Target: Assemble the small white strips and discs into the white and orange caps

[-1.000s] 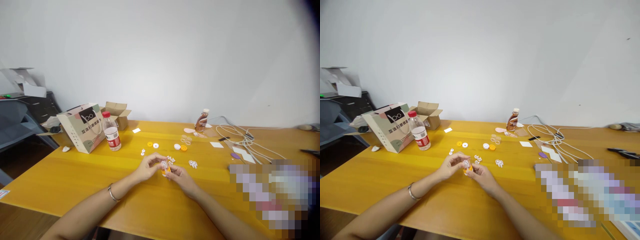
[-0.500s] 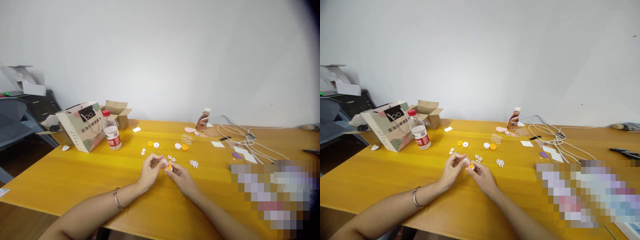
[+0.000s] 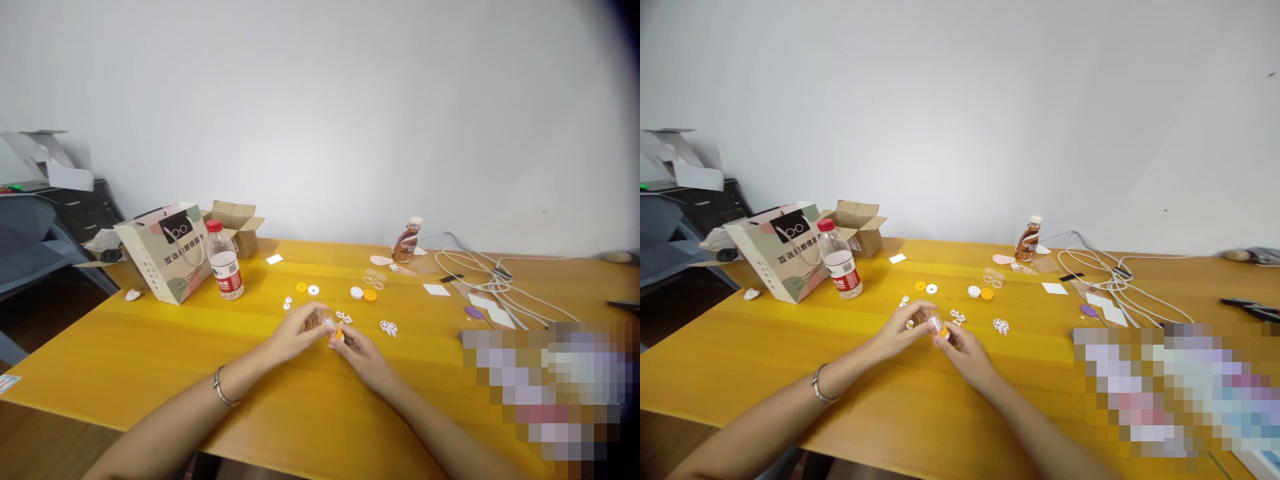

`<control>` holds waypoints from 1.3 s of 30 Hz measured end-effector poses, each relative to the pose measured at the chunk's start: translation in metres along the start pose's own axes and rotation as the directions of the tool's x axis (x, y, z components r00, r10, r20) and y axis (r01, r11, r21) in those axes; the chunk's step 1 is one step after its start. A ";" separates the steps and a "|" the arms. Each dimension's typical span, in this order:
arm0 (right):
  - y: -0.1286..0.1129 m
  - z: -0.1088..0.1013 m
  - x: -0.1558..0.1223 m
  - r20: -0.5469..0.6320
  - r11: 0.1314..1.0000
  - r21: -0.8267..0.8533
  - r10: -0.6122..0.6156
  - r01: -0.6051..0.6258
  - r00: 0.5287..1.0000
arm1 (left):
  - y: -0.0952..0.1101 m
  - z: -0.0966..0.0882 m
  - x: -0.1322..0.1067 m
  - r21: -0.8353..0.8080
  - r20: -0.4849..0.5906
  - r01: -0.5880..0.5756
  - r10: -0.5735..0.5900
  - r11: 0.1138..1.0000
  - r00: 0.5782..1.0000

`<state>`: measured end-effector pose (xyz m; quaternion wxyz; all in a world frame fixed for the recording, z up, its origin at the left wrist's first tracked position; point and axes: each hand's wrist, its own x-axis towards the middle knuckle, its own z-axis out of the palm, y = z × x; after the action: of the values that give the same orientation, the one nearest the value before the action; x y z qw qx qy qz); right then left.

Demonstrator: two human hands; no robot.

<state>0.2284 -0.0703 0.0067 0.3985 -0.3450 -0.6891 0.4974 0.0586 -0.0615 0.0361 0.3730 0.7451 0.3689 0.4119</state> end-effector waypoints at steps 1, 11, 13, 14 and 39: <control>-0.001 0.000 -0.001 -0.031 0.996 -0.088 -0.038 0.035 0.999 | 0.000 -0.001 0.001 0.074 0.010 0.011 -0.012 0.997 1.000; 0.005 -0.001 -0.003 0.153 0.940 0.328 0.046 -0.094 0.987 | 0.002 -0.010 -0.001 -0.088 0.220 -0.077 0.095 0.993 0.971; 0.006 -0.001 -0.001 0.112 0.962 0.266 0.034 -0.063 0.993 | 0.003 -0.014 0.000 -0.003 0.246 -0.110 0.108 0.994 0.963; 0.006 -0.001 -0.001 0.069 0.982 0.187 0.009 -0.022 0.998 | 0.004 -0.015 -0.001 0.066 0.244 -0.120 0.100 0.991 0.965; -0.004 -0.002 0.001 0.138 0.982 0.186 -0.002 -0.023 0.990 | 0.016 -0.029 -0.001 0.217 0.399 -0.313 0.209 0.925 0.893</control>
<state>0.2294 -0.0699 0.0115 0.3781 -0.2745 -0.6633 0.5846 0.0362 -0.0620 0.0605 0.2690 0.8966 0.2414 0.2559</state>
